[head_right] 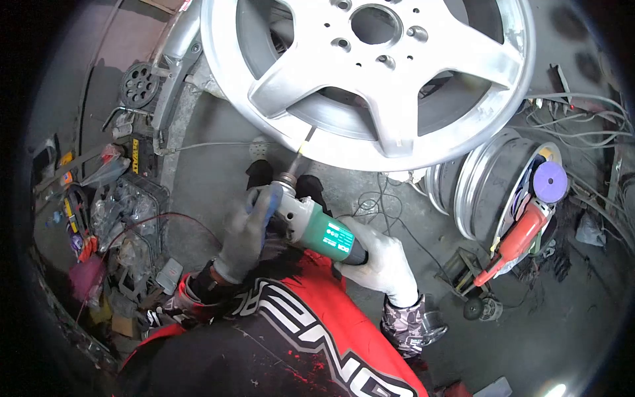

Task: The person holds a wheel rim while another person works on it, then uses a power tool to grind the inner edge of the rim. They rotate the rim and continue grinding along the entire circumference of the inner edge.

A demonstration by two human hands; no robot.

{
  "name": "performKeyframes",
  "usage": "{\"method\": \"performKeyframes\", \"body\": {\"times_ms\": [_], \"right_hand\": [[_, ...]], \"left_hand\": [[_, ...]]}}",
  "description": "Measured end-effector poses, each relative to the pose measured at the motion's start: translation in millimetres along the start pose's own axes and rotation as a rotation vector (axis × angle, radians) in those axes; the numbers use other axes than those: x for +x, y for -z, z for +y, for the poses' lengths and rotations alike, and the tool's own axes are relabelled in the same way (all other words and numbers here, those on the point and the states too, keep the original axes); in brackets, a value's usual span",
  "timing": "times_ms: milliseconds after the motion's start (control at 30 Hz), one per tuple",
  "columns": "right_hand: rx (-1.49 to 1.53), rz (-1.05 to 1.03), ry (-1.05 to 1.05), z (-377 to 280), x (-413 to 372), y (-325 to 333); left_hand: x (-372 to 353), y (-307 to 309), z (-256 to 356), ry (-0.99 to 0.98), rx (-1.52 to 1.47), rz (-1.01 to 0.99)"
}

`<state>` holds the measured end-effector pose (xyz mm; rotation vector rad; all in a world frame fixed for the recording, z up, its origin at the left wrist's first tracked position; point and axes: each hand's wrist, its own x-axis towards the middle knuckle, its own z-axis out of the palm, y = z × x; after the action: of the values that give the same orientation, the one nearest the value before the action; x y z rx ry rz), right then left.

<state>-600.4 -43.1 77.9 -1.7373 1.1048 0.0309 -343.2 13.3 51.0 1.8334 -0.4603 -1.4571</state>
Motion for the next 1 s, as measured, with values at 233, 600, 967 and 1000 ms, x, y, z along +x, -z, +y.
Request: {"method": "performKeyframes", "body": {"times_ms": [233, 600, 967, 1000], "right_hand": [[-0.064, -0.004, -0.217, 18, -42, 27], [-0.077, -0.019, -0.087, 16, -22, 23], [-0.068, -0.013, -0.035, 19, -17, 17], [-0.063, -0.012, -0.032, 16, -12, 13]], "left_hand": [[2, -49, -17, 0.041, -0.115, -0.144], [-2, -34, -7, 0.101, -0.059, -0.046], [-6, -26, -1, 0.133, -0.187, -0.073], [-6, -20, -2, 0.132, -0.182, -0.070]]}}
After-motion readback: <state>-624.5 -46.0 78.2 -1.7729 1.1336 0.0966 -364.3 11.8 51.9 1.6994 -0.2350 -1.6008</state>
